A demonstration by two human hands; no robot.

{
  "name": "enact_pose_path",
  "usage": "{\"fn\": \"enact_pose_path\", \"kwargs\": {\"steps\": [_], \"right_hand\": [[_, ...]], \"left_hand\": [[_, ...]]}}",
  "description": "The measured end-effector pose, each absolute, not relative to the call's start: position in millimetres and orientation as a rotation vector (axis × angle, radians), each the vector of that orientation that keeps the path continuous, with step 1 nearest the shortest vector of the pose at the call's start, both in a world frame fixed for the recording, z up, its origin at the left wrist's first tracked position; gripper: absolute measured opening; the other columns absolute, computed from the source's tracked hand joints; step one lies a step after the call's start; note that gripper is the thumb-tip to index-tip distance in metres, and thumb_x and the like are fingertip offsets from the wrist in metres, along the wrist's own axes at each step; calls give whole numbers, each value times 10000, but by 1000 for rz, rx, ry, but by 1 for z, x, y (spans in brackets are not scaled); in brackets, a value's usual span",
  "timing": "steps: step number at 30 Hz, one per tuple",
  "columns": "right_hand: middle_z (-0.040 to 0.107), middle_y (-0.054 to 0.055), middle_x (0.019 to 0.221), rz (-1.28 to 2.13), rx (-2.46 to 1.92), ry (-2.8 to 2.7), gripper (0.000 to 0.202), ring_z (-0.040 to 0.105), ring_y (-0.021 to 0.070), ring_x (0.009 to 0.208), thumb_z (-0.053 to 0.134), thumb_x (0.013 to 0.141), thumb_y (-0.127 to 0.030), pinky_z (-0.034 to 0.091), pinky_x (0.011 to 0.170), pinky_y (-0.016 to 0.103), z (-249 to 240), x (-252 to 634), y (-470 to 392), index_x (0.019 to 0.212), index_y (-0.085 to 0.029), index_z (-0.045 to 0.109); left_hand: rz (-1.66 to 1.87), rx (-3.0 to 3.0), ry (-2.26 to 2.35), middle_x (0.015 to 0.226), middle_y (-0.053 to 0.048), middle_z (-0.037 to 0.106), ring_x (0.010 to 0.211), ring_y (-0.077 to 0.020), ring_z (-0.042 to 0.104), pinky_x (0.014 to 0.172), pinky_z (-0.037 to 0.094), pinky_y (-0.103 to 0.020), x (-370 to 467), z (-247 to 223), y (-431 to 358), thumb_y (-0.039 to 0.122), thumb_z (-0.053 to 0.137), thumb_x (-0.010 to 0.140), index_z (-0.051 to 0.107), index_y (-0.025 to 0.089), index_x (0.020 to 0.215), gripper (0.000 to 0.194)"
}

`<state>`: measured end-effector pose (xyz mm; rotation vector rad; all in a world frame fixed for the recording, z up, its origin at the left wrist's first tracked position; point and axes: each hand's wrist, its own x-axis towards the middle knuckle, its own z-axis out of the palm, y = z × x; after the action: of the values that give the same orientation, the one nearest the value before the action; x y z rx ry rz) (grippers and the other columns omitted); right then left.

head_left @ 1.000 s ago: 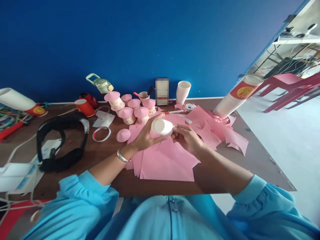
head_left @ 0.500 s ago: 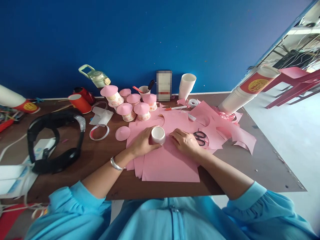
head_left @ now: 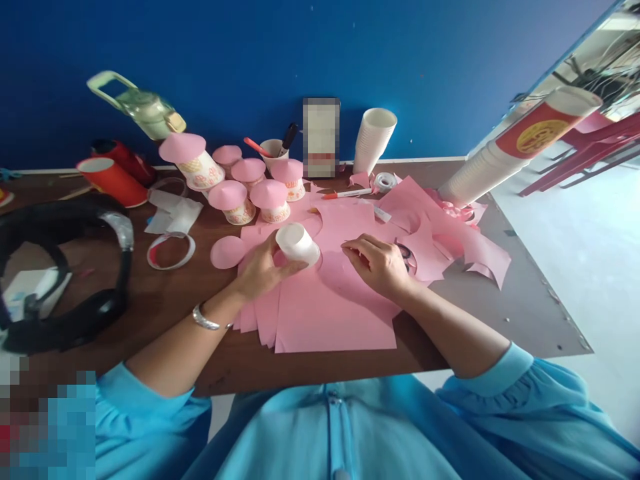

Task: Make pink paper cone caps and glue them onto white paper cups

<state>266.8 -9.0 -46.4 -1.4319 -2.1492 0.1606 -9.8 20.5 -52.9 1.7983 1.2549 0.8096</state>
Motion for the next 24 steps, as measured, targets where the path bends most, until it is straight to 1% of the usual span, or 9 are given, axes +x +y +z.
{"fn": "enact_pose_path", "kwargs": {"steps": [6, 10, 13, 15, 17, 18, 20, 21, 24], "right_hand": [[788, 53, 953, 204, -1456, -2099, 273, 727, 165, 789, 485, 1028, -267, 474, 619, 256, -45, 270, -5, 1020, -226, 755], [790, 47, 995, 238, -1493, -2123, 245, 730, 169, 816, 505, 1022, -244, 471, 631, 261, -43, 268, -7, 1032, -235, 749], [785, 39, 1043, 259, -1503, -2222, 215, 729, 175, 845, 534, 1014, -224, 462, 635, 272, -31, 267, -5, 1041, -234, 747], [773, 47, 1096, 206, -1511, -2362, 205, 721, 188, 882, 548, 1011, -225, 447, 629, 285, -19, 268, 3, 1063, -229, 746], [749, 70, 1151, 78, -1560, -2524, 224, 704, 213, 955, 533, 1016, -218, 429, 629, 296, -6, 268, 20, 1097, -216, 742], [732, 86, 1176, -14, -1636, -2568, 257, 688, 228, 1000, 496, 1027, -206, 419, 626, 300, -1, 269, 31, 1121, -208, 736], [690, 125, 1230, -201, -1838, -2607, 395, 661, 248, 1032, 342, 1052, -140, 413, 631, 315, 6, 268, 56, 1194, -179, 708], [670, 157, 1258, -234, -1887, -2594, 448, 657, 264, 1022, 291, 1039, -91, 417, 642, 328, 8, 268, 68, 1211, -146, 701], [645, 213, 1292, -252, -1921, -2604, 450, 649, 314, 1080, 323, 997, -35, 460, 715, 357, 7, 263, 101, 1231, -98, 702]], "left_hand": [[787, 1833, 1305, 1238, -78, 716, 1200, -328, 661, 1062, 550, -486, -10, -52, 20, 603, 791, 763, 582, 230, 1287, 676], [787, 1815, 1277, 1229, -70, 719, 1172, -310, 672, 1037, 566, -477, -10, -52, 20, 599, 791, 764, 587, 253, 1254, 634], [759, 1813, 1318, 1205, -72, 726, 1144, -323, 678, 1001, 577, -513, -10, -51, 21, 608, 784, 762, 613, 256, 1211, 596], [746, 1815, 1324, 1193, -75, 732, 1138, -331, 684, 989, 581, -527, -10, -51, 21, 616, 776, 759, 623, 253, 1195, 587], [743, 1825, 1319, 1208, -72, 735, 1148, -327, 688, 993, 584, -517, -10, -50, 20, 623, 770, 763, 619, 258, 1207, 594], [737, 1833, 1323, 1216, -68, 736, 1152, -323, 691, 993, 586, -510, -10, -49, 20, 627, 768, 767, 614, 262, 1225, 606], [719, 1837, 1342, 1234, -66, 734, 1171, -322, 690, 992, 589, -495, -9, -47, 18, 631, 774, 768, 600, 264, 1271, 646], [711, 1834, 1346, 1240, -67, 733, 1181, -323, 688, 995, 589, -490, -8, -45, 18, 625, 778, 770, 596, 261, 1288, 659], [747, 1836, 1315, 1258, -83, 726, 1206, -322, 675, 1019, 580, -483, -5, -41, 16, 578, 789, 777, 596, 236, 1293, 648]]}}
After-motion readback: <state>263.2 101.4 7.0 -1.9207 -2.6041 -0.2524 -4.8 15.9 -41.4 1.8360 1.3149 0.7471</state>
